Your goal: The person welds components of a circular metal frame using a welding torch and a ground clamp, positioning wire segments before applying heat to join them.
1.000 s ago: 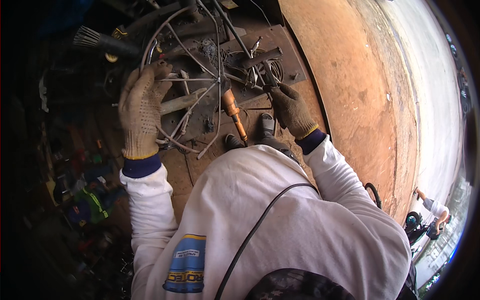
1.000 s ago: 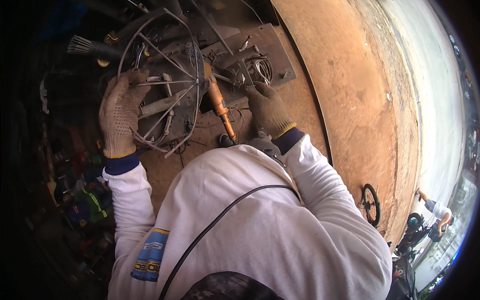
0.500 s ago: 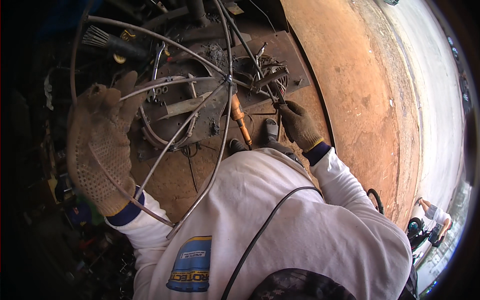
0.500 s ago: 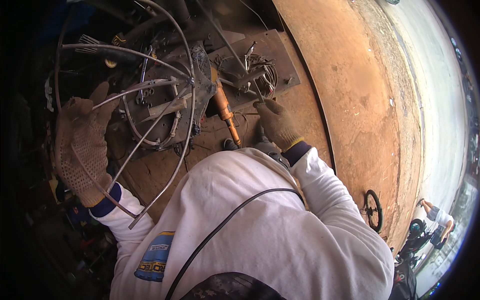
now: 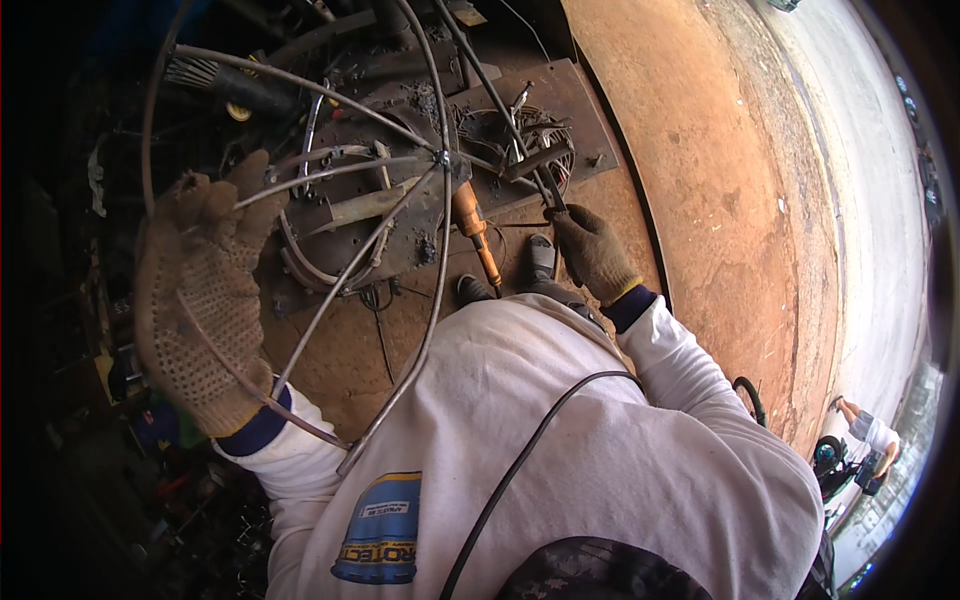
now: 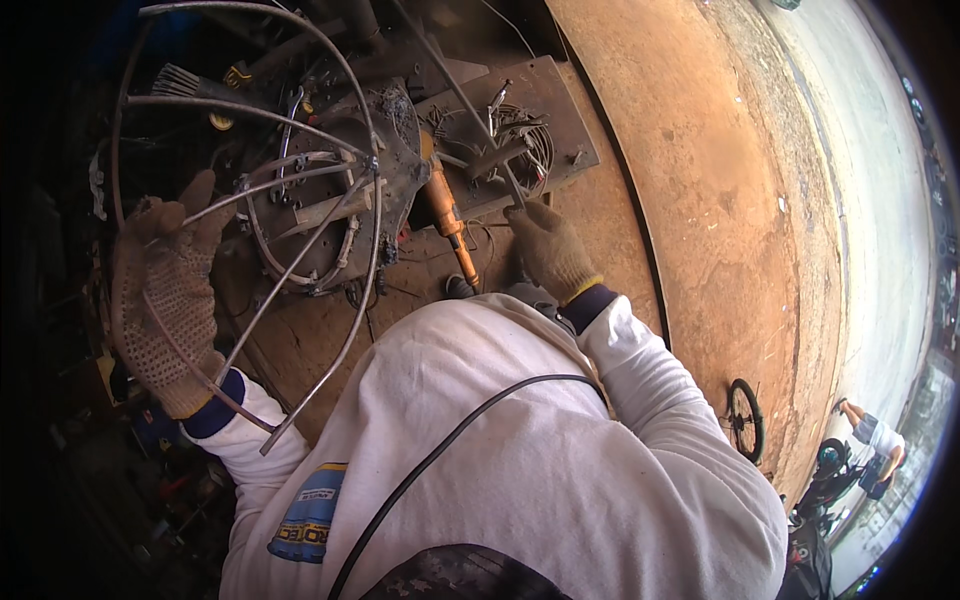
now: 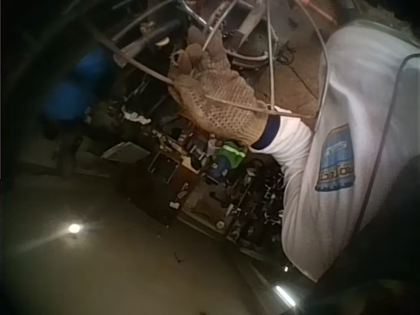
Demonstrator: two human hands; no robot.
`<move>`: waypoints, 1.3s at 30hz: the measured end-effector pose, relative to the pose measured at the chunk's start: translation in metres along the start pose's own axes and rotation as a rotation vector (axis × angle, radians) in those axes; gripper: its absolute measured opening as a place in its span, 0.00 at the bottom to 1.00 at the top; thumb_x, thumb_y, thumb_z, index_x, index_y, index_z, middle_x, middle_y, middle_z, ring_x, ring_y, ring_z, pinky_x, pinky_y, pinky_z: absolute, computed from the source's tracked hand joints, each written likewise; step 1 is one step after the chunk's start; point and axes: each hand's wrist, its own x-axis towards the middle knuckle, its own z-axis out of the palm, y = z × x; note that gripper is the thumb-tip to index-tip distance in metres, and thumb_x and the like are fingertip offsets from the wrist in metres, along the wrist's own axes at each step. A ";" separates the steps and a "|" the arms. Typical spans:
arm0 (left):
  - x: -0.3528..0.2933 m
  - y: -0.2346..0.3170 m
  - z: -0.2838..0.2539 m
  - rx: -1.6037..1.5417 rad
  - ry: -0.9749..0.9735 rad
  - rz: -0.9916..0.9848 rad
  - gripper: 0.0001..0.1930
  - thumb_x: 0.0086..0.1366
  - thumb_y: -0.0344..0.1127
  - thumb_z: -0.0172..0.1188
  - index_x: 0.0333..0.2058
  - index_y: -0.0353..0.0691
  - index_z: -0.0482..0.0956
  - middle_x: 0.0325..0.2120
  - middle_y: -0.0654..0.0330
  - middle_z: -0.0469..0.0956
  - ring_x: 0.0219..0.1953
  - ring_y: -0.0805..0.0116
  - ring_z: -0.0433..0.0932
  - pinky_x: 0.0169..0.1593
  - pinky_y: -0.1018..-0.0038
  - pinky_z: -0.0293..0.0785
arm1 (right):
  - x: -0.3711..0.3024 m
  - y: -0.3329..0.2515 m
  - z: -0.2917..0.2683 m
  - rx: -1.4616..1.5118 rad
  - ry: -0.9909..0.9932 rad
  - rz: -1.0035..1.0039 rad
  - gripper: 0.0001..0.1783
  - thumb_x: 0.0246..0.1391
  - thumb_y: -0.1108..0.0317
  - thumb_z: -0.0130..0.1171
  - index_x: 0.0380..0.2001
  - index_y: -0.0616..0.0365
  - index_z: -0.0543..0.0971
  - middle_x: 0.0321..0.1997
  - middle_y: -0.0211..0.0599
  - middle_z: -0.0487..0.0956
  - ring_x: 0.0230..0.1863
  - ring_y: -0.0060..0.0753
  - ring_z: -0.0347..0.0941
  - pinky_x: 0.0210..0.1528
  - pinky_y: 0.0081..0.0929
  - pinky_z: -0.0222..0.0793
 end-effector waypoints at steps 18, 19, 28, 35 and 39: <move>-0.044 0.007 0.007 0.288 0.239 0.150 0.37 0.65 0.47 0.67 0.61 0.24 0.65 0.56 0.45 0.72 0.67 0.39 0.64 0.73 0.46 0.58 | 0.109 -0.091 0.068 -0.884 -0.218 -1.206 0.16 0.63 0.70 0.55 0.53 0.62 0.79 0.34 0.34 0.80 0.25 0.21 0.75 0.27 0.23 0.73; -0.046 0.007 0.005 0.261 0.223 0.155 0.34 0.67 0.45 0.65 0.60 0.24 0.65 0.56 0.44 0.72 0.67 0.38 0.65 0.73 0.46 0.58 | 0.105 -0.105 0.075 -0.937 -0.270 -1.145 0.16 0.62 0.73 0.52 0.51 0.64 0.80 0.39 0.36 0.81 0.27 0.24 0.77 0.31 0.25 0.77; -0.050 0.018 0.045 0.203 0.763 0.242 0.25 0.72 0.41 0.56 0.60 0.29 0.66 0.33 0.55 0.68 0.36 0.54 0.66 0.43 0.59 0.63 | 0.147 -0.136 0.150 -1.056 -0.450 -1.258 0.12 0.60 0.71 0.54 0.46 0.57 0.80 0.37 0.36 0.78 0.29 0.28 0.79 0.28 0.27 0.78; -0.068 0.036 0.015 -0.374 1.012 -0.072 0.24 0.73 0.44 0.56 0.62 0.39 0.67 0.14 0.70 0.66 0.11 0.77 0.64 0.16 0.79 0.61 | 0.140 -0.139 0.171 -1.134 -0.420 -0.837 0.17 0.55 0.64 0.60 0.48 0.52 0.83 0.43 0.43 0.83 0.46 0.46 0.81 0.45 0.40 0.78; -0.018 0.018 0.081 0.046 1.333 0.130 0.28 0.74 0.45 0.53 0.66 0.37 0.62 0.16 0.69 0.68 0.12 0.76 0.65 0.17 0.77 0.64 | 0.147 -0.138 0.187 -1.053 -0.336 -0.637 0.20 0.61 0.56 0.57 0.52 0.52 0.82 0.52 0.46 0.83 0.52 0.50 0.80 0.51 0.39 0.77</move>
